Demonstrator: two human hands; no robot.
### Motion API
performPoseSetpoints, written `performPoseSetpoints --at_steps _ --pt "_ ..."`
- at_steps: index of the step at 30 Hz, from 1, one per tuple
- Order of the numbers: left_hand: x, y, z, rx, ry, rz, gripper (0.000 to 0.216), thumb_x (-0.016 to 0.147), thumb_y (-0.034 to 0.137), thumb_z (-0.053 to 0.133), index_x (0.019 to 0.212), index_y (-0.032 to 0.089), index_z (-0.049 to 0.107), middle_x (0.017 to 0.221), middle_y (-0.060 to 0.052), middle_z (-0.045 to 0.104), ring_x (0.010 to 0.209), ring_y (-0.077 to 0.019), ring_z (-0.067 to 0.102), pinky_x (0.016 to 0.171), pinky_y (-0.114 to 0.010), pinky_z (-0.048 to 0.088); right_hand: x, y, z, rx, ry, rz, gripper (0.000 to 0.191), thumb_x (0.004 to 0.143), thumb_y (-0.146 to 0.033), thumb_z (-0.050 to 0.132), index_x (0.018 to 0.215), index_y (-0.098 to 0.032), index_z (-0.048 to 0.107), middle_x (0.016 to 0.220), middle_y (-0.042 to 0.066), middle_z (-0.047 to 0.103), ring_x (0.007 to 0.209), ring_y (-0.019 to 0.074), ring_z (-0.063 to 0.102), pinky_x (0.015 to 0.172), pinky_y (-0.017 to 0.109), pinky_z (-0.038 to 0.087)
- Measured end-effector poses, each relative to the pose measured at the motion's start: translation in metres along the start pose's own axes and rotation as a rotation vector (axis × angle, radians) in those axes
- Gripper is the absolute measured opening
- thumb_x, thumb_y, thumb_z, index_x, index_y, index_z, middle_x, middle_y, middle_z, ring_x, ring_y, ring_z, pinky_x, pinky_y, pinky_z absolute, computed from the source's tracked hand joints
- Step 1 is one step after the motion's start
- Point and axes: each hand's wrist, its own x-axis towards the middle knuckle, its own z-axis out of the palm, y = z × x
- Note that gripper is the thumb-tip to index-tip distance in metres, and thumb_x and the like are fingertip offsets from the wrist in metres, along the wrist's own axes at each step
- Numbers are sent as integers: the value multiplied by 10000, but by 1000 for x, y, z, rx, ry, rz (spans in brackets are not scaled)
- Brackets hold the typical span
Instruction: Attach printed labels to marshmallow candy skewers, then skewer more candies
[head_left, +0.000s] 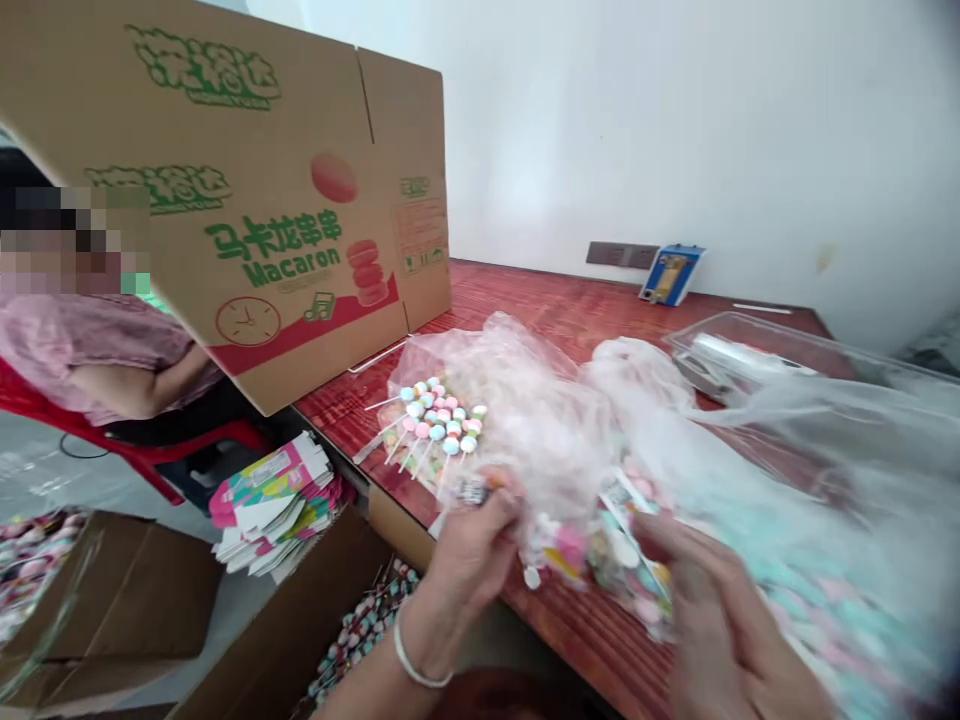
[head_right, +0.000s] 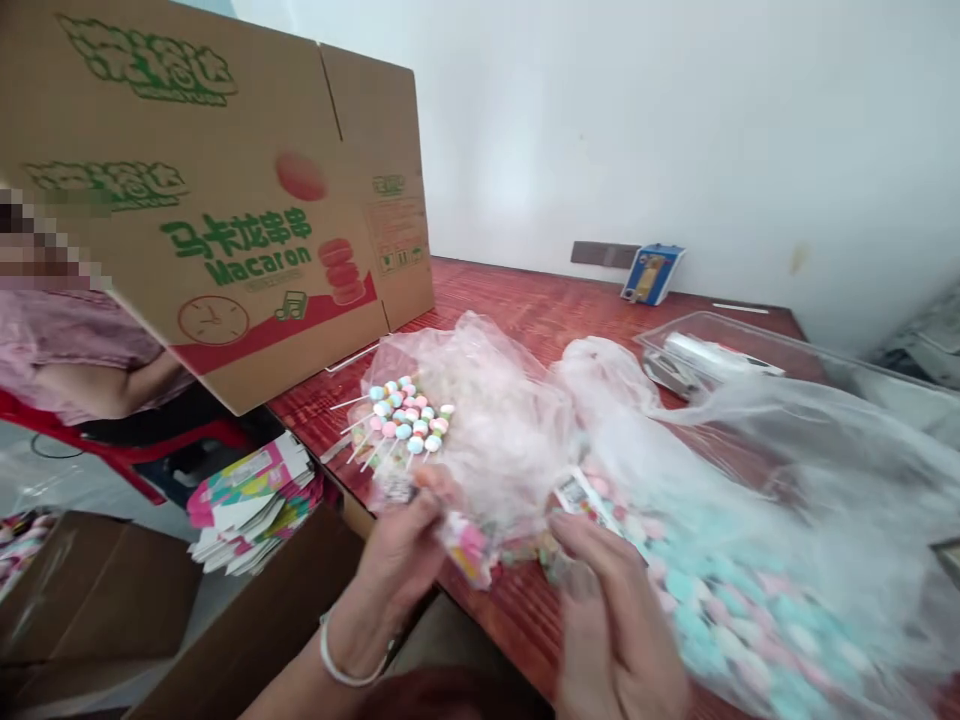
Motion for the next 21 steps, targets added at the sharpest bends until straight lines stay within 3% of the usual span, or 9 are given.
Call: performPoseSetpoints --at_steps 3,4,5,6,9,11,13,16,21 --pt "-2 53 -50 16 27 158 383 604 358 903 631 164 575 605 40 474 535 -74 403 497 -203 348 12 -12 86 384 -481 422 257 880 -435 627 979 -226 741 1010 62 738 970 239 669 888 365 525" --pt "-5 67 -65 25 48 196 367 630 351 891 637 164 575 608 40 465 527 -72 392 482 -202 340 13 -14 119 575 -568 636 216 861 -401 656 920 -207 729 975 62 741 928 217 680 839 327 542" --pt "-8 79 -78 36 79 232 360 648 350 881 640 164 573 608 39 456 520 -71 381 467 -202 332 13 -16 152 757 -613 877 182 828 -369 696 857 -190 703 934 60 737 871 196 690 770 290 551" --pt "-12 89 -89 49 114 260 362 657 354 875 641 163 568 608 39 446 518 -72 375 457 -204 330 12 -17 184 814 -664 971 190 823 -360 705 833 -173 675 905 68 734 801 182 702 700 274 555" --pt "-20 110 -112 66 239 302 408 625 373 889 642 166 538 606 42 421 522 -81 363 439 -206 341 10 -21 263 886 -712 1130 218 827 -341 715 809 -154 604 747 68 707 641 171 704 614 288 568" --pt "-22 118 -122 55 310 296 428 614 372 895 657 169 520 626 44 421 536 -84 367 446 -202 362 10 -21 299 918 -674 1194 206 862 -331 681 819 -158 578 690 49 686 602 160 697 605 289 576" --pt "-20 122 -130 37 346 276 426 627 368 890 677 171 515 655 41 434 561 -85 384 467 -196 386 12 -20 321 945 -595 1218 169 895 -294 637 818 -165 560 666 23 669 567 128 676 593 257 571" --pt "-11 123 -142 22 331 245 403 643 333 882 690 172 515 652 42 426 558 -87 390 464 -199 391 16 -16 332 967 -473 1201 131 906 -225 583 792 -179 538 621 -24 631 494 79 608 555 205 548" --pt "15 114 -146 -135 304 180 309 716 247 838 756 169 541 661 54 427 528 -61 392 472 -179 405 12 -16 302 979 -426 1105 102 827 -249 641 789 -183 572 601 -50 597 459 79 544 494 205 509"
